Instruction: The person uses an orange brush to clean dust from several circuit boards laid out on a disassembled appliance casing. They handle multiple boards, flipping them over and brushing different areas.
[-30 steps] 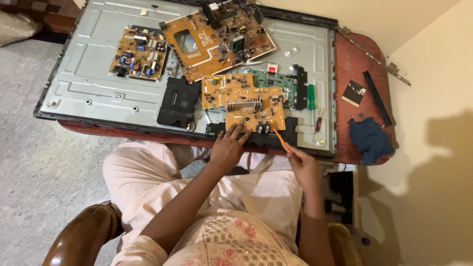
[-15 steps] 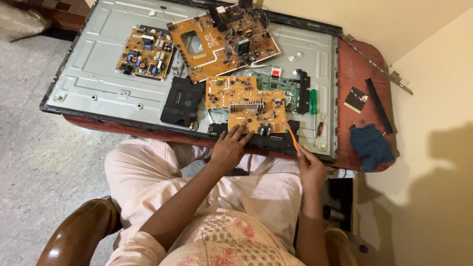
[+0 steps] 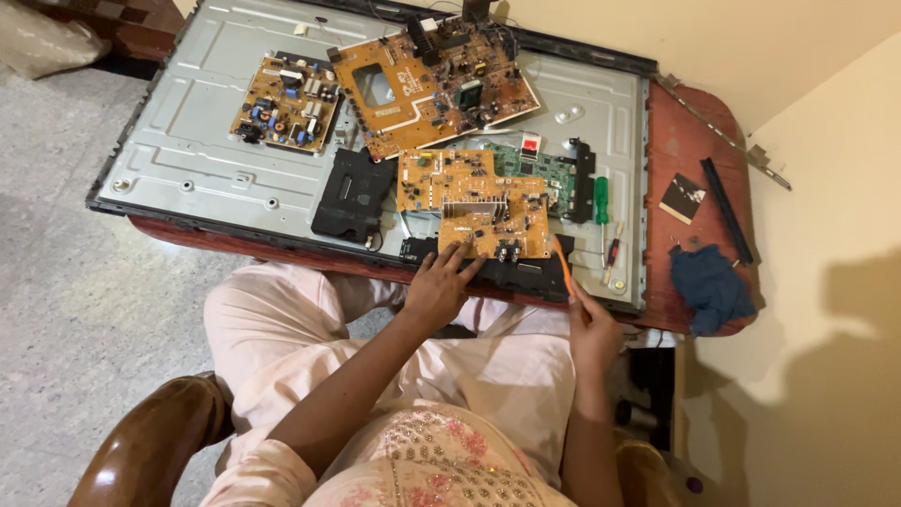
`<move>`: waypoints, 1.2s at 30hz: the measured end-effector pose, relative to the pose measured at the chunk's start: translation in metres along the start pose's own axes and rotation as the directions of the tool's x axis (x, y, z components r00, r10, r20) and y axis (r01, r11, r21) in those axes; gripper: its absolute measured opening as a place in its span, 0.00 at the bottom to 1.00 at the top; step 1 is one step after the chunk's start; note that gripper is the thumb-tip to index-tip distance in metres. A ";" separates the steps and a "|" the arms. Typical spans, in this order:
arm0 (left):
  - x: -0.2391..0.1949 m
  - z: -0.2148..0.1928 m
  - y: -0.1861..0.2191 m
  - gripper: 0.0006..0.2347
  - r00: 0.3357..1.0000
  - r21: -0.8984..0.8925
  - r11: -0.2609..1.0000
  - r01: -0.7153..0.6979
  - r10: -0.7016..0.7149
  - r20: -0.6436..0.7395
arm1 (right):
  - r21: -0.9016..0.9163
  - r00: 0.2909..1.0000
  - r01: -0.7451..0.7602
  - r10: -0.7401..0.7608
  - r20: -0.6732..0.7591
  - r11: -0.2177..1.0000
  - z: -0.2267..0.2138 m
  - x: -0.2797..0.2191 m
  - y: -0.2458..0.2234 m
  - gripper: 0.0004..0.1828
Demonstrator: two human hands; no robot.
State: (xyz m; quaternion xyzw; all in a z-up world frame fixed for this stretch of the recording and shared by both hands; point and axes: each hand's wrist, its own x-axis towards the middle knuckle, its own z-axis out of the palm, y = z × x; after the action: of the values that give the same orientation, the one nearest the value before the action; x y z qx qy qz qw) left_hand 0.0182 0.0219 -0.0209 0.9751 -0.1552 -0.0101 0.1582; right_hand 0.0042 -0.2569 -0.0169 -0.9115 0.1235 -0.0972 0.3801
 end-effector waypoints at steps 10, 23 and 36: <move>-0.004 0.000 0.002 0.36 0.999 0.019 1.000 0.009 -0.010 0.038 | 0.000 0.980 0.196 -0.196 0.022 0.981 0.037 -0.015 -0.017 0.18; -0.019 0.008 0.005 0.42 1.000 0.093 0.996 -0.012 0.011 0.008 | 0.070 0.997 0.032 -0.037 0.073 0.997 0.019 -0.010 -0.010 0.18; -0.032 0.017 -0.013 0.38 1.000 -0.027 0.999 -0.026 0.026 0.003 | 0.071 0.919 0.392 -0.394 0.007 0.917 0.018 0.017 -0.042 0.20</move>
State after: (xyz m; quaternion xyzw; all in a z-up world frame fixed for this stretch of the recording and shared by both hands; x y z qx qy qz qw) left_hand -0.0094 0.0383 -0.0417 0.9707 -0.1681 -0.0119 0.1713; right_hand 0.0315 -0.2210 0.0019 -0.9051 -0.0694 -0.1661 0.3851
